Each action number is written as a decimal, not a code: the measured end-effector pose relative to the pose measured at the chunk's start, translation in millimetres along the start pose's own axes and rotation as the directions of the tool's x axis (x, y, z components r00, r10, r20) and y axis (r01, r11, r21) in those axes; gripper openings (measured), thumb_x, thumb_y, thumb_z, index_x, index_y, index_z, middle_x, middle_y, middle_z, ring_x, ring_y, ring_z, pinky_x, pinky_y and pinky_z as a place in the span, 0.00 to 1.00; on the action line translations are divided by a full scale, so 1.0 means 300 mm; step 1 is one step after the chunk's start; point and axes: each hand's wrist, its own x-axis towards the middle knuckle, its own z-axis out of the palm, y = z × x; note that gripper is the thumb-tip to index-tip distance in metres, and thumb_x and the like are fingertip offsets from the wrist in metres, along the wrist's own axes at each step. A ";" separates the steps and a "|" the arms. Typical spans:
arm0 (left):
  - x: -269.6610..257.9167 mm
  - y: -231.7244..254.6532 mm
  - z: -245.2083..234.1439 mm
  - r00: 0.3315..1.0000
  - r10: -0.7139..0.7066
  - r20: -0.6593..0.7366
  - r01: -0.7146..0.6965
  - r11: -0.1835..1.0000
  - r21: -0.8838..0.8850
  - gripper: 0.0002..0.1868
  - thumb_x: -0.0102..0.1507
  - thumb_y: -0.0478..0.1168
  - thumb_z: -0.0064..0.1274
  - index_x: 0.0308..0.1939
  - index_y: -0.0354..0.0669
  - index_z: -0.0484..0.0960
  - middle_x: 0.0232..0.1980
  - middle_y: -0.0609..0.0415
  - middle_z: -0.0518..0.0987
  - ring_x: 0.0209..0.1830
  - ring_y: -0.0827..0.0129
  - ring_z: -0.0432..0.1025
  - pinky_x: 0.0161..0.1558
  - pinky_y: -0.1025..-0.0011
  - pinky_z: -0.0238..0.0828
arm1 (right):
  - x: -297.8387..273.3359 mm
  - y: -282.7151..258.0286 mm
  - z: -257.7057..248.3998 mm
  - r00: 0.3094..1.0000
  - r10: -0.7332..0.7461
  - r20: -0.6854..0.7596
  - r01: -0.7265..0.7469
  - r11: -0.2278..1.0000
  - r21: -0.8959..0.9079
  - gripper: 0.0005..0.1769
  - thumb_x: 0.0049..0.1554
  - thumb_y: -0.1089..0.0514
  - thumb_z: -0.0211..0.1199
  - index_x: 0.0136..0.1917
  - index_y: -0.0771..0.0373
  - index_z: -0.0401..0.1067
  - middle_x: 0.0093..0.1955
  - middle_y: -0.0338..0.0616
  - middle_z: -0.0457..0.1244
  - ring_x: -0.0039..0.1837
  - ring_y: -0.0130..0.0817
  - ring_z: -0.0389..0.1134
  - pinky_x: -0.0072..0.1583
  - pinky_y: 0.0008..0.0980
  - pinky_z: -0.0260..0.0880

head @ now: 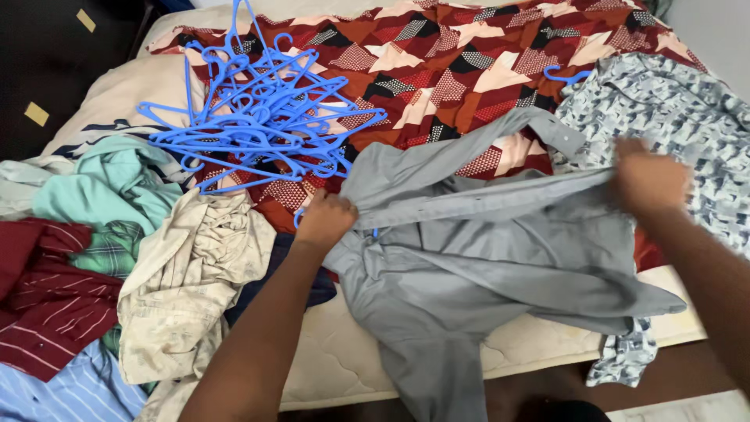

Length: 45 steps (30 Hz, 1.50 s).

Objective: The person picks up a patterned shirt, places it on a blue hanger, buttons it, and sets it aside. Then the person picks up a grey shirt, places it on a hanger, buttons it, and sets it aside. The task involves handling shirts and hangers on a bed.

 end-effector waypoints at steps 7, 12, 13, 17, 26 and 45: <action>-0.010 -0.011 0.036 0.898 0.146 0.415 0.110 0.838 -0.534 0.09 0.50 0.41 0.61 0.33 0.45 0.82 0.36 0.51 0.82 0.40 0.57 0.79 0.44 0.60 0.72 | -0.094 0.340 0.132 0.880 -0.020 0.474 -0.003 0.999 0.048 0.16 0.66 0.49 0.53 0.65 0.54 0.67 0.49 0.54 0.69 0.50 0.50 0.74 0.52 0.48 0.75; -0.018 -0.031 0.107 0.764 -0.436 0.476 0.644 0.473 -0.601 0.23 0.58 0.58 0.58 0.47 0.45 0.83 0.45 0.48 0.82 0.49 0.50 0.78 0.52 0.56 0.72 | -0.331 0.202 0.192 0.841 -0.025 0.541 -0.021 0.997 0.078 0.28 0.56 0.48 0.57 0.70 0.45 0.69 0.63 0.44 0.66 0.64 0.43 0.70 0.63 0.43 0.73; -0.012 -0.018 0.114 0.728 -0.580 0.365 0.666 0.474 -0.576 0.25 0.59 0.59 0.60 0.49 0.44 0.82 0.48 0.47 0.83 0.52 0.49 0.76 0.54 0.54 0.71 | -0.370 0.140 0.172 0.878 -0.076 0.472 -0.026 0.978 0.207 0.29 0.55 0.47 0.58 0.70 0.47 0.69 0.65 0.44 0.65 0.66 0.44 0.68 0.65 0.43 0.72; 0.006 0.035 0.116 0.544 -0.643 0.539 0.833 0.339 -0.438 0.51 0.44 0.68 0.76 0.57 0.36 0.74 0.57 0.38 0.77 0.60 0.44 0.69 0.57 0.51 0.66 | -0.481 -0.186 0.075 0.913 -0.372 0.168 0.146 0.681 0.717 0.46 0.45 0.40 0.74 0.72 0.55 0.65 0.69 0.49 0.61 0.68 0.46 0.60 0.66 0.52 0.59; -0.100 -0.079 0.061 0.520 -0.633 0.573 0.854 0.385 -0.350 0.31 0.50 0.56 0.65 0.52 0.42 0.83 0.54 0.39 0.83 0.56 0.48 0.77 0.55 0.53 0.73 | -0.344 -0.316 -0.025 0.878 -0.306 0.367 0.067 0.839 0.539 0.28 0.46 0.58 0.72 0.60 0.50 0.71 0.62 0.32 0.68 0.65 0.36 0.70 0.62 0.35 0.71; -0.487 0.282 -0.196 0.657 -0.711 0.250 0.683 0.422 -0.596 0.29 0.51 0.47 0.67 0.56 0.49 0.78 0.61 0.50 0.75 0.65 0.50 0.64 0.63 0.51 0.60 | -0.638 -0.790 -0.178 0.891 -0.438 -0.115 0.335 0.468 0.817 0.19 0.54 0.59 0.61 0.59 0.65 0.71 0.58 0.55 0.65 0.62 0.54 0.65 0.65 0.47 0.64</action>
